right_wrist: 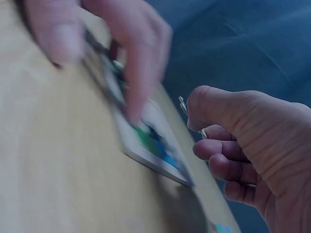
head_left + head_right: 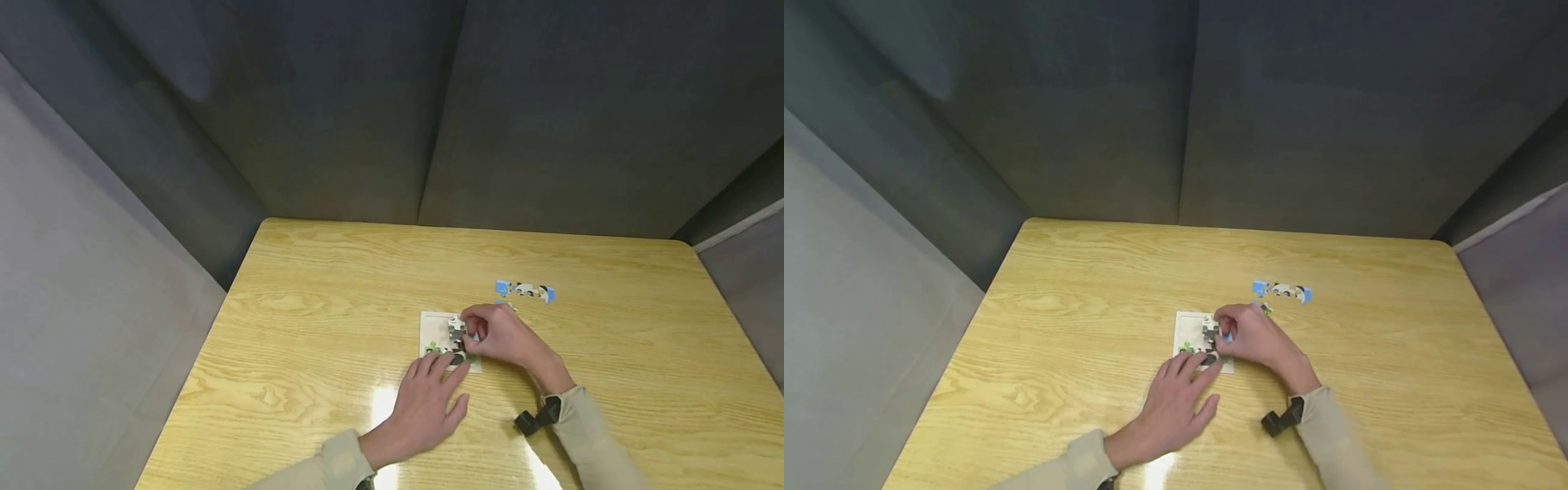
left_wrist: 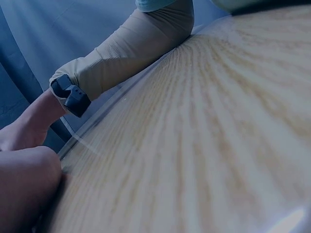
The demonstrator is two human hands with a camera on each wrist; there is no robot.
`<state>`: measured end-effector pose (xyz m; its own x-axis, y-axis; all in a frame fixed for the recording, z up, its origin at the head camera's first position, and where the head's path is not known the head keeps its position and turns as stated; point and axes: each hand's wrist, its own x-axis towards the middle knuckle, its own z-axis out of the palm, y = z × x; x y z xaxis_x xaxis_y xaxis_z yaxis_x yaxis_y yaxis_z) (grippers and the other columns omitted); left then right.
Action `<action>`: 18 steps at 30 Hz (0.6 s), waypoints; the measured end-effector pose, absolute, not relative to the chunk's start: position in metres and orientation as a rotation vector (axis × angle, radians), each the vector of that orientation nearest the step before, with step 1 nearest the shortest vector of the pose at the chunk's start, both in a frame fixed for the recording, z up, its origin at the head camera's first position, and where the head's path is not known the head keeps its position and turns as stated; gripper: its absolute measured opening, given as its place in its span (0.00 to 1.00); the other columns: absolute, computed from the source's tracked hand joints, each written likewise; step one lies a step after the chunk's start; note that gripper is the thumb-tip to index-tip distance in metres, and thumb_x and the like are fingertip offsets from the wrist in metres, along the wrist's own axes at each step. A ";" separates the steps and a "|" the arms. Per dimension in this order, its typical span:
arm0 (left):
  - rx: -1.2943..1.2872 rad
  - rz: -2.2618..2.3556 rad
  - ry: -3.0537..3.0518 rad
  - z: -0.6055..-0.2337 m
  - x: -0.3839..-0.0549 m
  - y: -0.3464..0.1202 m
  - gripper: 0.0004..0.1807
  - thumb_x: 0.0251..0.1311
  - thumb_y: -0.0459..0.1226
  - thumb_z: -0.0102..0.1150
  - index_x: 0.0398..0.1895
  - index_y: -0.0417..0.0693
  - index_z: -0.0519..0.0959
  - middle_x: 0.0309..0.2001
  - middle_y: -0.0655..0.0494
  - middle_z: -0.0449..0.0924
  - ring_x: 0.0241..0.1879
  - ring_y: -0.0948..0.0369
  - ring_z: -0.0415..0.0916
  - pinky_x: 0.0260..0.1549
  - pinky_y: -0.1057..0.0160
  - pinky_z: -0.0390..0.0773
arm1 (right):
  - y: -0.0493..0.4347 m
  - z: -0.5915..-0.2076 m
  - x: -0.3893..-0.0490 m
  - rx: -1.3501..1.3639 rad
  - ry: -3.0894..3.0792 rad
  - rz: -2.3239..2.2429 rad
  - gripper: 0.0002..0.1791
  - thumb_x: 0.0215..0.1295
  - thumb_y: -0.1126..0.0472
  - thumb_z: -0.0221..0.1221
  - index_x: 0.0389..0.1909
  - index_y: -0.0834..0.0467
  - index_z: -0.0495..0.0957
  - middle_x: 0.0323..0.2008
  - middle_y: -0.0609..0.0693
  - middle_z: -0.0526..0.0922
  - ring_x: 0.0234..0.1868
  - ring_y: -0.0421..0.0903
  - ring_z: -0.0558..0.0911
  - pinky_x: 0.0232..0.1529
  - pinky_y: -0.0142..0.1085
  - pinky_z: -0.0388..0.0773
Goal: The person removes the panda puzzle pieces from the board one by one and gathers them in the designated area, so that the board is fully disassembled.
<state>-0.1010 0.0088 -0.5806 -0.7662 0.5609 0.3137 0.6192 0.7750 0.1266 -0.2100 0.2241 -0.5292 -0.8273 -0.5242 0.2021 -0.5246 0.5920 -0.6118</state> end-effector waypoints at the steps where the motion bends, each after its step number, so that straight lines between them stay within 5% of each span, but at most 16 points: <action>1: -0.918 -0.330 -2.717 -0.580 -0.101 0.009 0.26 0.77 0.55 0.44 0.73 0.61 0.72 0.69 0.55 0.68 0.68 0.54 0.65 0.64 0.53 0.70 | 0.230 -0.527 -0.211 0.897 -2.799 1.078 0.16 0.51 0.67 0.69 0.43 0.61 0.85 0.25 0.44 0.82 0.23 0.34 0.75 0.27 0.31 0.78; 18: -0.914 -0.378 -2.692 -0.580 -0.100 0.009 0.25 0.75 0.53 0.48 0.71 0.60 0.74 0.67 0.55 0.70 0.66 0.54 0.67 0.63 0.53 0.71 | 0.337 -0.541 -0.220 0.513 -2.894 0.894 0.15 0.52 0.65 0.73 0.43 0.59 0.84 0.26 0.46 0.78 0.26 0.40 0.72 0.30 0.32 0.71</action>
<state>-0.1004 0.0088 -0.5800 -0.7636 0.5514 0.3360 0.6226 0.7668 0.1565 -0.2204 0.3367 -0.5413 -0.9420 -0.2939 0.1623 -0.3342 0.7751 -0.5362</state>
